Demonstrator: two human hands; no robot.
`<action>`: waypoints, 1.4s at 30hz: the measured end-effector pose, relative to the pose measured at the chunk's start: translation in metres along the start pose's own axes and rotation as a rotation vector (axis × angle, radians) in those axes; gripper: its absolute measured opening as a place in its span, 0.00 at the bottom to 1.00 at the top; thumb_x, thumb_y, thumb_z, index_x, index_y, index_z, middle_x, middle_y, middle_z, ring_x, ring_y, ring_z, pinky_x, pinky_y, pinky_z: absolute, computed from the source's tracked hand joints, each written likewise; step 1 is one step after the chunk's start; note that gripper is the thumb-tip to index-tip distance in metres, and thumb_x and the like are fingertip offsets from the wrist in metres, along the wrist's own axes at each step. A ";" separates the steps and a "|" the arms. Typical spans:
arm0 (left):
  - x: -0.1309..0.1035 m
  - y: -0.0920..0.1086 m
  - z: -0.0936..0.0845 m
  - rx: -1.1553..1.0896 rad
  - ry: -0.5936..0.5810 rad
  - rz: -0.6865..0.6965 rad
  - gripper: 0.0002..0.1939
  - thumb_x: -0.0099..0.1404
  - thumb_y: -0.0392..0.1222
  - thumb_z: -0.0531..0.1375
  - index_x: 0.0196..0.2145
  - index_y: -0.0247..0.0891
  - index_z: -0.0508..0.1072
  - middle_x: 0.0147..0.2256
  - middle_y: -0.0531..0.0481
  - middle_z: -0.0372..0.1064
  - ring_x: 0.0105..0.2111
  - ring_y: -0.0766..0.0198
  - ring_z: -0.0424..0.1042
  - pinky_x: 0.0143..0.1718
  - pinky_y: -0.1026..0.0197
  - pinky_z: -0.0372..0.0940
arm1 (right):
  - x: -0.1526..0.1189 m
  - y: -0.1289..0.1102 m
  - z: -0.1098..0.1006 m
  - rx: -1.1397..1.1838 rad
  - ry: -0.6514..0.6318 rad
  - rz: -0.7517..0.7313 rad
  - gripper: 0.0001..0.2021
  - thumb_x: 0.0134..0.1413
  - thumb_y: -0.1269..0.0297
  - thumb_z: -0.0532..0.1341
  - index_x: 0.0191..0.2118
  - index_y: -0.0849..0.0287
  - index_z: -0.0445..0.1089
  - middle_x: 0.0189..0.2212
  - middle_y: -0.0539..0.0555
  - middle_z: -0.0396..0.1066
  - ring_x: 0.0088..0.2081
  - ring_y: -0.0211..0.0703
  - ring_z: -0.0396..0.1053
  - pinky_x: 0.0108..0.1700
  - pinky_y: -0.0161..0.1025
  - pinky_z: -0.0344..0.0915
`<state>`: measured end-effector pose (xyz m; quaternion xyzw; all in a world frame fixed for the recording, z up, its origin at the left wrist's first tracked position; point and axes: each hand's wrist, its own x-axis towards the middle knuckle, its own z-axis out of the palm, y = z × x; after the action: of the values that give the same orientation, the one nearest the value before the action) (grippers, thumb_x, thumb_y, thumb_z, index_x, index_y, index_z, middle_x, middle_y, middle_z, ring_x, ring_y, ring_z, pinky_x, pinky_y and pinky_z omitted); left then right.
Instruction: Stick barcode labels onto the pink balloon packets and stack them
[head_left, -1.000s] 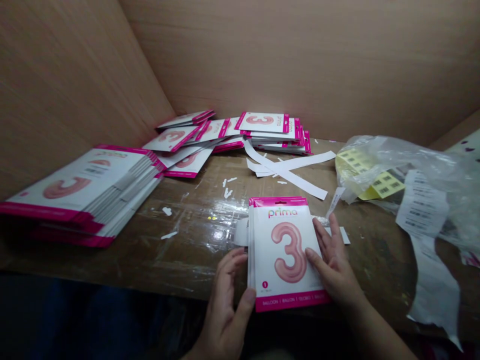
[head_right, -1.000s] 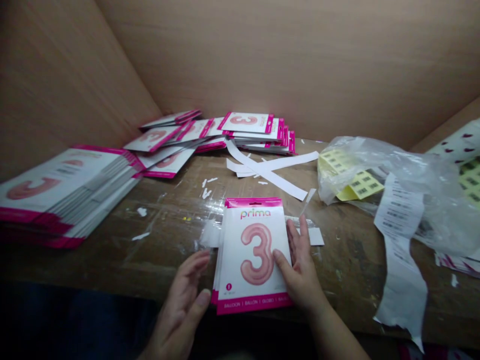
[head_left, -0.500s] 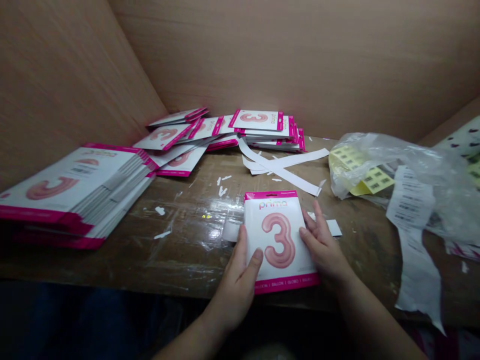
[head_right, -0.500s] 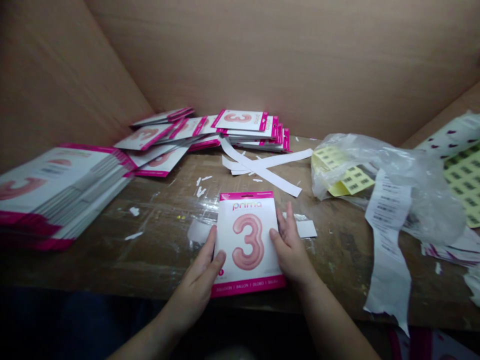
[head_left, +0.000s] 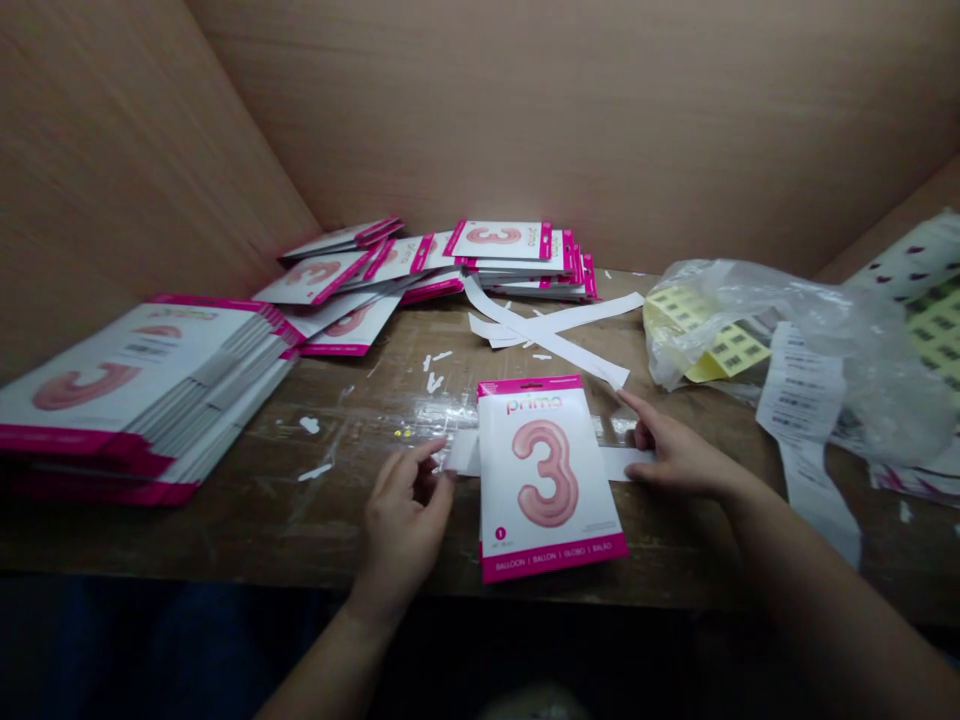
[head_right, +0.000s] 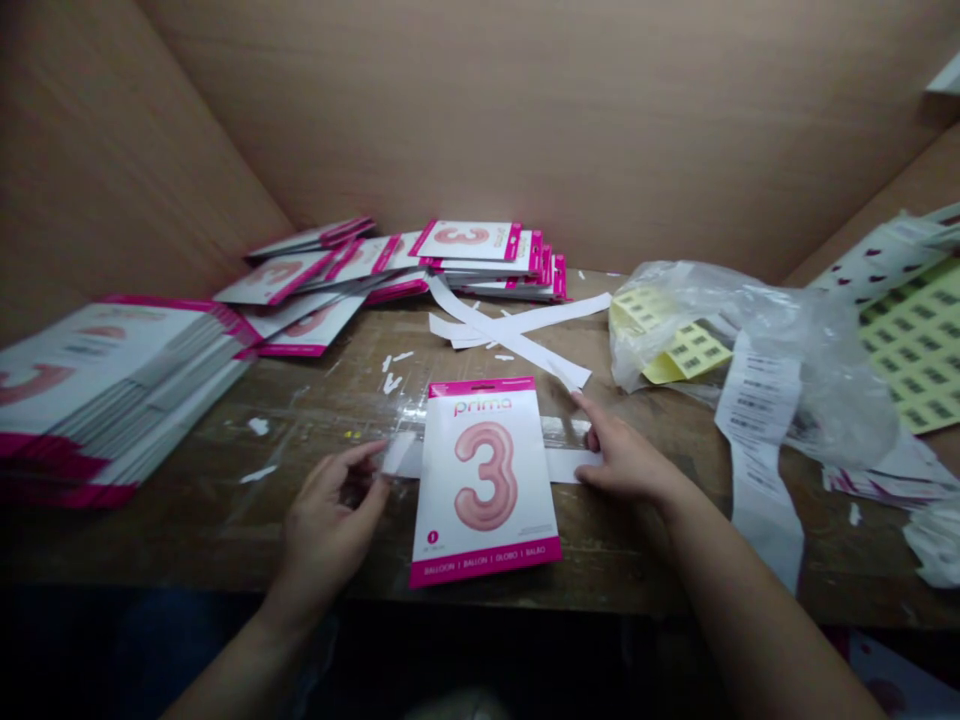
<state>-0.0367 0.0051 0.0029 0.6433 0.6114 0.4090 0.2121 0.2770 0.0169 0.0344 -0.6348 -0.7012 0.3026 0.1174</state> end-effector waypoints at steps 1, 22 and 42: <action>-0.001 0.000 -0.001 0.001 0.018 0.019 0.11 0.60 0.41 0.56 0.41 0.38 0.70 0.31 0.52 0.64 0.30 0.64 0.67 0.32 0.62 0.65 | -0.001 0.000 0.001 0.024 0.011 0.016 0.44 0.41 0.72 0.62 0.64 0.58 0.41 0.27 0.46 0.61 0.28 0.40 0.64 0.35 0.40 0.63; 0.007 0.040 0.023 0.308 -0.079 0.562 0.06 0.62 0.33 0.52 0.29 0.38 0.68 0.26 0.49 0.67 0.29 0.61 0.67 0.32 0.61 0.62 | 0.004 -0.088 0.032 0.175 0.519 0.009 0.39 0.46 0.69 0.58 0.64 0.55 0.41 0.20 0.46 0.65 0.21 0.42 0.65 0.25 0.39 0.61; -0.027 0.018 0.028 0.466 -0.268 0.621 0.25 0.66 0.38 0.48 0.59 0.27 0.53 0.58 0.34 0.56 0.59 0.49 0.53 0.57 0.40 0.48 | -0.024 -0.047 0.065 -0.145 0.258 -0.526 0.32 0.56 0.64 0.55 0.64 0.61 0.42 0.62 0.61 0.51 0.62 0.50 0.50 0.62 0.58 0.42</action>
<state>-0.0018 -0.0171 -0.0062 0.8757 0.4317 0.2165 0.0049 0.2070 -0.0242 0.0156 -0.4715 -0.8406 0.1275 0.2342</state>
